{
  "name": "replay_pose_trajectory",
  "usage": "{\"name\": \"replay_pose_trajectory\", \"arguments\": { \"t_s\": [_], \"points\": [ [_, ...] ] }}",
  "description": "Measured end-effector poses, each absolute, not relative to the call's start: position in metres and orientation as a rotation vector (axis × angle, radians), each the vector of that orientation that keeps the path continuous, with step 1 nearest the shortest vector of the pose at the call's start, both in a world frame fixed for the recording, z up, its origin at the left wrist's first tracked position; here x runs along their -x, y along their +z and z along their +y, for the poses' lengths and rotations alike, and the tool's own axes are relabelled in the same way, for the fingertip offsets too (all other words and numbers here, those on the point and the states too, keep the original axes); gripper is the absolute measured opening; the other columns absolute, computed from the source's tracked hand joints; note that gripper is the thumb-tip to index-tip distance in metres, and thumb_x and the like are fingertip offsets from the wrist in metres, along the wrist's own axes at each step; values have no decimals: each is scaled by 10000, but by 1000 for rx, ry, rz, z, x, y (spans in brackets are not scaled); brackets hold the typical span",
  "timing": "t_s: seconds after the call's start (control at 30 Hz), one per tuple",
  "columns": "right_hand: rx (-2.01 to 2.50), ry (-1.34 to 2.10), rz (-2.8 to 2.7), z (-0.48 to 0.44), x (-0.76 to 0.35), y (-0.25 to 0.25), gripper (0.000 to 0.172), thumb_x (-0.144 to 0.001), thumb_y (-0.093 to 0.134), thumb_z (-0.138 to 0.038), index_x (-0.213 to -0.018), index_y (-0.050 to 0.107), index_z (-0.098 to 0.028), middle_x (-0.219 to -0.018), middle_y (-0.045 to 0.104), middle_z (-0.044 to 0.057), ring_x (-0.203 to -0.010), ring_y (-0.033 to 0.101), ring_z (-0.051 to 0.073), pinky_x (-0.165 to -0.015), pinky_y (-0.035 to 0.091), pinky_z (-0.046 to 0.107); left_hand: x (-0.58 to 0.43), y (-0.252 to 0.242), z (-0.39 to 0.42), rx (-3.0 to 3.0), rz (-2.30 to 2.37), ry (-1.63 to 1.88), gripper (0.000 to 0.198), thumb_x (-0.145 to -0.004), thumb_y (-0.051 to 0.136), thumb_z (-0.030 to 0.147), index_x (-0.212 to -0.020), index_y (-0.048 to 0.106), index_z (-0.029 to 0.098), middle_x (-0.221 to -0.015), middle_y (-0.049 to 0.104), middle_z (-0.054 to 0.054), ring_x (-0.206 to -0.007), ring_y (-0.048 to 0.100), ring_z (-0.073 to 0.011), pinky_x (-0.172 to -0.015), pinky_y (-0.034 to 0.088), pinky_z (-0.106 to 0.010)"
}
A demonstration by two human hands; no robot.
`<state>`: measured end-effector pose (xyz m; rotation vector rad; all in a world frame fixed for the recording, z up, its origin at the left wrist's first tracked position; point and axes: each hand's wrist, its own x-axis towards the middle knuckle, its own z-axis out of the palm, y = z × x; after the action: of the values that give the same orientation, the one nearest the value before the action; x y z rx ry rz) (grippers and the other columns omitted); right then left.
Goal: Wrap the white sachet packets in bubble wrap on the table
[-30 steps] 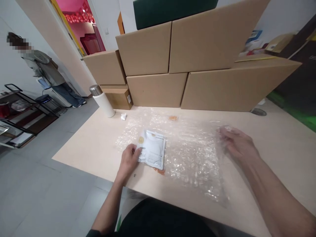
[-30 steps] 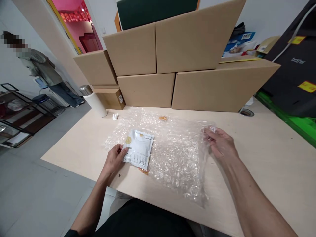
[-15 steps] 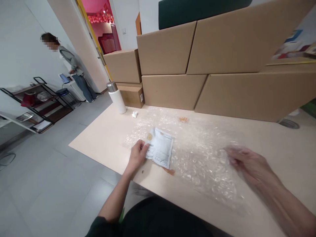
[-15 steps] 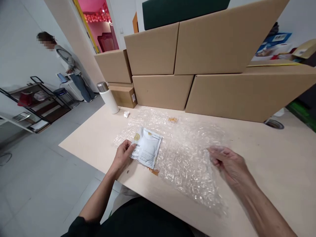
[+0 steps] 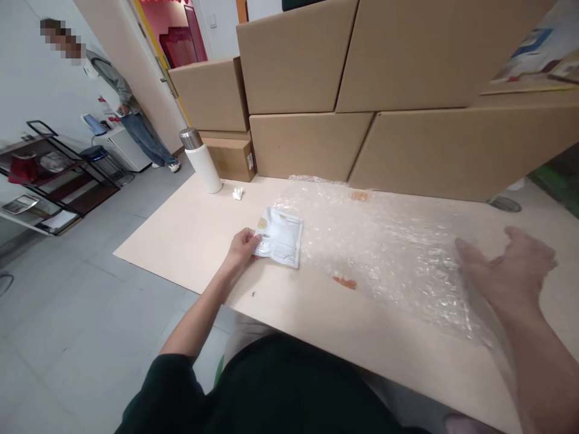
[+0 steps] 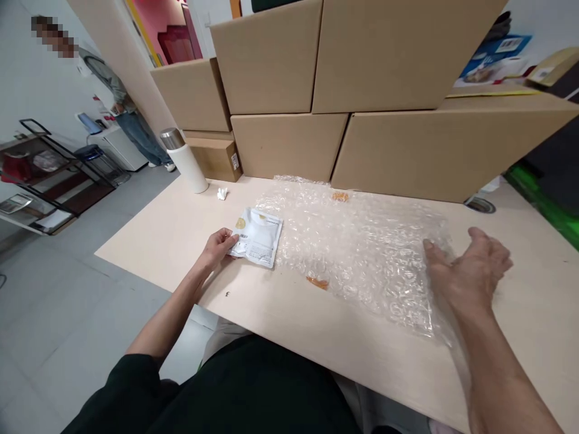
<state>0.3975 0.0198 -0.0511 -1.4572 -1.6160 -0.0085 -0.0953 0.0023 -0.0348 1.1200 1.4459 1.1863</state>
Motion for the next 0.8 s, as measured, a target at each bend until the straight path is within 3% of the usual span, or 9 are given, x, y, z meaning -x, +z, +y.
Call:
{"name": "replay_pose_trajectory", "arguments": {
  "t_s": [0.07,0.1,0.2,0.33,0.47,0.67,0.8],
  "points": [
    [1539,-306,-1449,20,-374,-35,645,-824,626,-584,-1390,510,-298,-1289,553,203,-1287,435,482,-1001,310,697,101,-36,6,-1124,1479,1185,366,-687,769,453,-706,512,193,-518,555,47,-430,507,-106,-419,368,-208],
    [1520,-225,-1595,20,-358,-27,598,-883,560,-555,-1406,501,-271,-1345,527,208,-1322,422,450,-1045,309,662,103,-36,9,-1125,1494,1190,341,-691,771,419,-697,518,190,-518,553,50,-432,502,-100,-418,360,-202],
    [1333,-61,-1757,24,-297,-12,454,-912,523,-540,-1251,621,-254,-1240,614,183,-1234,524,378,-1057,356,601,103,-30,25,-1123,1512,1210,287,-702,765,354,-686,535,182,-508,543,57,-427,485,-89,-410,349,-192],
    [1165,240,-1913,34,-220,-12,346,-889,558,-485,-1100,661,-231,-1150,663,133,-1105,588,319,-973,447,564,89,-16,49,-1118,1452,1228,284,-709,765,340,-661,542,170,-495,537,48,-415,474,-82,-392,357,-192],
    [1096,426,-1841,39,-175,-9,338,-880,578,-448,-1132,646,-233,-1215,632,125,-1145,563,291,-873,519,473,71,6,58,-1125,1326,1237,332,-688,797,367,-642,541,161,-512,542,39,-419,477,-72,-385,382,-188],
    [1091,534,-1628,45,-172,7,383,-853,605,-493,-1140,638,-242,-1182,643,98,-1007,608,242,-784,522,410,57,39,60,-1165,1094,1290,362,-663,811,420,-701,563,158,-582,581,27,-462,500,-67,-391,400,-173],
    [1129,620,-1571,48,-177,5,394,-840,606,-501,-1119,641,-226,-1155,663,96,-982,609,234,-776,507,396,50,31,62,-1188,1131,1296,371,-692,771,461,-716,541,171,-584,564,39,-461,486,-65,-412,407,-175]
  ]
}}
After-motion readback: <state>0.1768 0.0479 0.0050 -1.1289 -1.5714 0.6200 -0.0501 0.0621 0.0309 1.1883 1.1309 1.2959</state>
